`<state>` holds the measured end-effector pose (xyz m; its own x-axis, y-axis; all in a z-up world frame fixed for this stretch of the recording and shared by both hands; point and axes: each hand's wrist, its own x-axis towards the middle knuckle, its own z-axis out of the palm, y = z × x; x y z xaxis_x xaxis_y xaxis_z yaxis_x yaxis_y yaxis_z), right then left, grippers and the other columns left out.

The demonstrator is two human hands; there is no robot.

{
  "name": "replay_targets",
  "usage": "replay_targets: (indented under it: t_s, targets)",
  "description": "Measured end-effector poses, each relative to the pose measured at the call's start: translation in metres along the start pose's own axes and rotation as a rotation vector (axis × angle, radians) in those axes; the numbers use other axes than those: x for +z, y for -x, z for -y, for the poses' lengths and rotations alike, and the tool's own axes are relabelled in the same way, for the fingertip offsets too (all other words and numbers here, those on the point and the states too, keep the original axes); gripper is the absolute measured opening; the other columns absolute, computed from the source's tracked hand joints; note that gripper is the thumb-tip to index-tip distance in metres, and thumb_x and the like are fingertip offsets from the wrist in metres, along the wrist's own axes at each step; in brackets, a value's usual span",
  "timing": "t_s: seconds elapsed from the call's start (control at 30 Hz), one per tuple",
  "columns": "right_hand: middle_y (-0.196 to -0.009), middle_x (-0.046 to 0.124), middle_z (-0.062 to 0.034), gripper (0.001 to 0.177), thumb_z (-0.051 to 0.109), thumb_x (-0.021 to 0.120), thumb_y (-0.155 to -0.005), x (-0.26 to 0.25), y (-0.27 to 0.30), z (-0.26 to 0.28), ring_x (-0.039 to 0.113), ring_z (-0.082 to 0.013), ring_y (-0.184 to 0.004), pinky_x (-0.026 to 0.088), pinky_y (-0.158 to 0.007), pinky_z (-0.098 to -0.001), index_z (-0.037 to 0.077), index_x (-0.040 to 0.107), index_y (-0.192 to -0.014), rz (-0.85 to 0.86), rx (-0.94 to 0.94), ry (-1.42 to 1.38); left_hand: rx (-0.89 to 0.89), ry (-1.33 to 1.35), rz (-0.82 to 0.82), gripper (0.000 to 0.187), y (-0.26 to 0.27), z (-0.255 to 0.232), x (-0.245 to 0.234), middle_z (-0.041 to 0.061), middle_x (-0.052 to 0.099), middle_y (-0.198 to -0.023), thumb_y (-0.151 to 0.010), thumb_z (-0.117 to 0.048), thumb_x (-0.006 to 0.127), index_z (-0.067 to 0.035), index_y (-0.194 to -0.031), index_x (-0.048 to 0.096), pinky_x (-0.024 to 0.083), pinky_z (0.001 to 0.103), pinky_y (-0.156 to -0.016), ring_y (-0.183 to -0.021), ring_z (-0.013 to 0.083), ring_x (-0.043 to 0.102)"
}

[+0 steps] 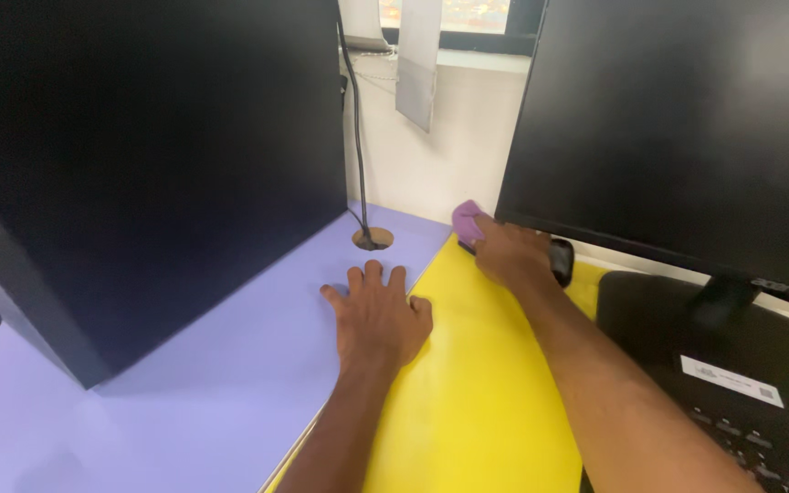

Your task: The person cleans a computer monitor, keyboard, and tower using a purple cloth.

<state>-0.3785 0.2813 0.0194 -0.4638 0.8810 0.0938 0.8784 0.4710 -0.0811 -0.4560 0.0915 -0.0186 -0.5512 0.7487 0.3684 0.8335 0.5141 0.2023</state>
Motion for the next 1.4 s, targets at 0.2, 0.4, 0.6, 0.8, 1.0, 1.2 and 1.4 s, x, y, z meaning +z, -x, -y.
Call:
replay_targets:
  t_s: [0.2,0.4,0.6,0.8,1.0,1.2,1.4]
  targets:
    - [-0.147,0.053,-0.0143,0.052,0.04,0.061,-0.094,-0.014,-0.004,0.006,0.054,-0.0356,-0.133,0.044,-0.11,-0.0457,0.036,0.055,-0.146,0.044,-0.192,-0.105,-0.021,0.042,-0.002,0.053,-0.001,0.0,-0.003,0.013,0.054,-0.129,-0.089,-0.037,0.05,-0.012,-0.135,0.057,0.026,0.073,-0.109,-0.127,0.0328,0.046]
    - [-0.134,0.068,-0.0114,0.048,0.037,0.064,-0.089,-0.008,0.001,0.013,0.065,-0.0328,-0.122,0.05,-0.106,-0.0438,0.034,0.063,-0.137,0.064,-0.335,-0.311,-0.022,0.054,-0.016,0.06,-0.003,0.003,0.001,0.012,0.054,-0.132,-0.088,-0.04,0.051,-0.013,-0.142,0.05,0.027,0.072,-0.107,-0.127,0.0324,0.046]
    - [-0.136,0.066,-0.0095,0.05,0.029,0.065,-0.091,0.009,-0.017,0.015,0.064,-0.0324,-0.123,0.049,-0.105,-0.043,0.031,0.062,-0.14,-0.048,-0.157,-0.157,-0.041,0.025,0.011,0.064,-0.005,0.002,0.0,0.012,0.053,-0.135,-0.089,-0.043,0.052,-0.014,-0.146,0.047,0.028,0.072,-0.108,-0.127,0.0311,0.046]
    - [-0.12,0.082,-0.0107,0.047,0.033,0.072,-0.084,0.004,-0.024,-0.014,0.076,-0.0298,-0.11,0.056,-0.098,-0.0384,0.025,0.072,-0.13,0.218,-0.502,-0.385,-0.048,0.067,0.001,0.072,-0.002,0.005,0.0,0.011,0.052,-0.135,-0.086,-0.041,0.054,-0.014,-0.151,0.039,0.025,0.072,-0.109,-0.127,0.0318,0.045]
    - [-0.129,0.067,-0.0138,0.042,0.039,0.056,-0.097,0.038,0.015,0.004,0.065,-0.0363,-0.116,0.05,-0.097,-0.0508,0.024,0.06,-0.136,-0.284,-0.159,-0.1,-0.047,0.052,-0.059,0.072,-0.003,0.006,0.01,0.012,0.054,-0.136,-0.087,-0.041,0.054,-0.011,-0.151,0.04,0.028,0.071,-0.111,-0.129,0.0327,0.048]
    - [-0.119,0.07,-0.0163,0.039,0.033,0.066,-0.088,0.031,0.048,0.016,0.067,-0.0395,-0.108,0.054,-0.092,-0.0475,0.017,0.068,-0.123,-0.103,-0.529,-0.229,-0.058,0.095,-0.177,0.063,-0.008,0.005,0.007,0.017,0.057,-0.13,-0.088,-0.035,0.057,-0.017,-0.146,0.041,0.036,0.074,-0.097,-0.119,0.0364,0.054]
    - [-0.11,0.074,-0.0149,0.037,0.033,0.071,-0.084,0.018,0.133,0.007,0.07,-0.0362,-0.102,0.054,-0.089,-0.0443,0.011,0.07,-0.114,-0.054,-0.687,-0.444,0.004,0.356,-0.344,0.055,0.014,0.008,0.006,0.021,0.063,-0.121,-0.09,-0.027,0.052,-0.017,-0.144,0.046,0.048,0.057,-0.097,-0.112,0.0419,0.06]
